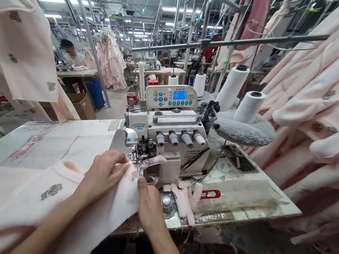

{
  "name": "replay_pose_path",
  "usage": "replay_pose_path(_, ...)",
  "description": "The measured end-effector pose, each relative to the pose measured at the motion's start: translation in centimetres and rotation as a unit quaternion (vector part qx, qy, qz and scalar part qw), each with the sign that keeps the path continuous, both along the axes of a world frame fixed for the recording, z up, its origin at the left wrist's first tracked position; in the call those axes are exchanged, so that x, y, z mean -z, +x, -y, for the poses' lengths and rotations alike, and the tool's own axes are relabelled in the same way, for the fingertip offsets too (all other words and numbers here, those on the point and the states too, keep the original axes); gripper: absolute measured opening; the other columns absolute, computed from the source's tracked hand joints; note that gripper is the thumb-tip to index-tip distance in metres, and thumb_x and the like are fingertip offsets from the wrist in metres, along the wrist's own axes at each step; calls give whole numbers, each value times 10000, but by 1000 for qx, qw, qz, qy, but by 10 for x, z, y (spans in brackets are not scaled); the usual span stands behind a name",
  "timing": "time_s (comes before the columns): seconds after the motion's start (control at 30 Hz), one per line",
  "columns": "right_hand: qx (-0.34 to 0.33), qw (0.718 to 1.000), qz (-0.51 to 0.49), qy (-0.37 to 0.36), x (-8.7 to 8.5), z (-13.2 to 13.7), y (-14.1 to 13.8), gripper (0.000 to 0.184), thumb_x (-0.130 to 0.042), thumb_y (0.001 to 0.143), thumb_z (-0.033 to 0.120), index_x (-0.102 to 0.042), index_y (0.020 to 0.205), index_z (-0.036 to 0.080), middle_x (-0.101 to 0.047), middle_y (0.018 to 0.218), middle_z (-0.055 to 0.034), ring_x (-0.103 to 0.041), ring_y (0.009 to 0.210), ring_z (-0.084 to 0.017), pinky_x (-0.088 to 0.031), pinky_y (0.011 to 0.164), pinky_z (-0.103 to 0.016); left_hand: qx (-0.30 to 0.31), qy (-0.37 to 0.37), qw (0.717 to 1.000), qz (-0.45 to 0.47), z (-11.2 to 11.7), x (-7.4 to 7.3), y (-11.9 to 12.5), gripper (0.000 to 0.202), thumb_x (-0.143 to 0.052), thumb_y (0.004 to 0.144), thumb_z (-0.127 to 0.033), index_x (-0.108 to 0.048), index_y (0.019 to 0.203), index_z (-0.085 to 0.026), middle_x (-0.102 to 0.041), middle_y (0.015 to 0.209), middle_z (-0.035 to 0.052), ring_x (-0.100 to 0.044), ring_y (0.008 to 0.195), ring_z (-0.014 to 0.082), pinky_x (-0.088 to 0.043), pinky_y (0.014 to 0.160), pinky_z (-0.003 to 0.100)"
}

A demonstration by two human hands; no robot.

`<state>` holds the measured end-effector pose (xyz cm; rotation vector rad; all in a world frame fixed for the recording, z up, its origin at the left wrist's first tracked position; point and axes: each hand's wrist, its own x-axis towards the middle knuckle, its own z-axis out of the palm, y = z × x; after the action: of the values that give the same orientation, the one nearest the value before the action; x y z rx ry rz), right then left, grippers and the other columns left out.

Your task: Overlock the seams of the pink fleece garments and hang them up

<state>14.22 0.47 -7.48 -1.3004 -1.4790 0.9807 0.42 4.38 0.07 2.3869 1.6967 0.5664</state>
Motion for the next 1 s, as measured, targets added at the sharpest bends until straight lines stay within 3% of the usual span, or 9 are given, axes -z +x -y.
replay_pose_path(0.17, 52, 997, -62, 0, -12, 4, 4, 409, -448, 862, 501, -494, 622, 172, -423, 581, 33, -393, 557, -114, -314, 496, -212, 3, -10, 999, 45, -2, 2, 0, 161, -445, 858, -249, -559, 758, -194, -596, 832, 30, -534, 860, 216, -376, 791, 366)
replay_pose_path(0.27, 40, 997, -58, -9, -14, 8, 13, 326, -509, 841, 449, -527, 669, 171, -443, 611, 37, -394, 583, -113, -314, 521, -208, 9, -20, 998, 66, -4, 4, -1, 165, -450, 848, -257, -563, 746, -193, -594, 812, 30, -536, 837, 212, -388, 767, 350)
replay_pose_path(0.5, 4, 994, -90, -60, -5, 5, 9, 469, -440, 836, 529, -394, 521, 185, -307, 520, 48, -291, 521, -100, -200, 468, -219, 6, -30, 997, 69, -4, 3, -1, 170, -446, 849, -273, -571, 766, -195, -600, 823, 30, -544, 847, 216, -395, 763, 349)
replay_pose_path(0.7, 20, 985, -153, -71, -15, 7, 2, 254, -579, 751, 406, -554, 691, 161, -525, 622, 19, -467, 586, -128, -372, 538, -222, 11, -25, 1000, 10, -5, -3, -1, 177, -445, 863, -271, -583, 783, -197, -626, 856, 35, -555, 873, 226, -370, 811, 388)
replay_pose_path(0.9, 100, 992, -80, -12, -9, 9, 9, 178, -663, 702, 295, -543, 646, 176, -544, 623, 26, -498, 609, -136, -399, 559, -226, 3, -24, 999, 25, -4, 1, -2, 166, -455, 864, -282, -584, 800, -200, -623, 870, 36, -554, 891, 230, -376, 814, 389)
replay_pose_path(0.97, 112, 993, -34, 21, -6, 9, 13, 147, -658, 723, 279, -584, 800, 178, -543, 627, 37, -515, 593, -135, -419, 551, -224, 2, -21, 999, 40, -3, 3, -3, 164, -456, 863, -284, -583, 801, -203, -618, 868, 35, -549, 896, 229, -379, 818, 386)
replay_pose_path(1.0, 104, 994, 4, 45, -5, 10, 15, 216, -635, 755, 272, -594, 947, 181, -563, 648, 34, -535, 598, -140, -437, 563, -230, 3, -20, 999, 45, -2, 4, -3, 165, -454, 864, -285, -582, 799, -202, -615, 866, 35, -548, 894, 228, -381, 816, 384)
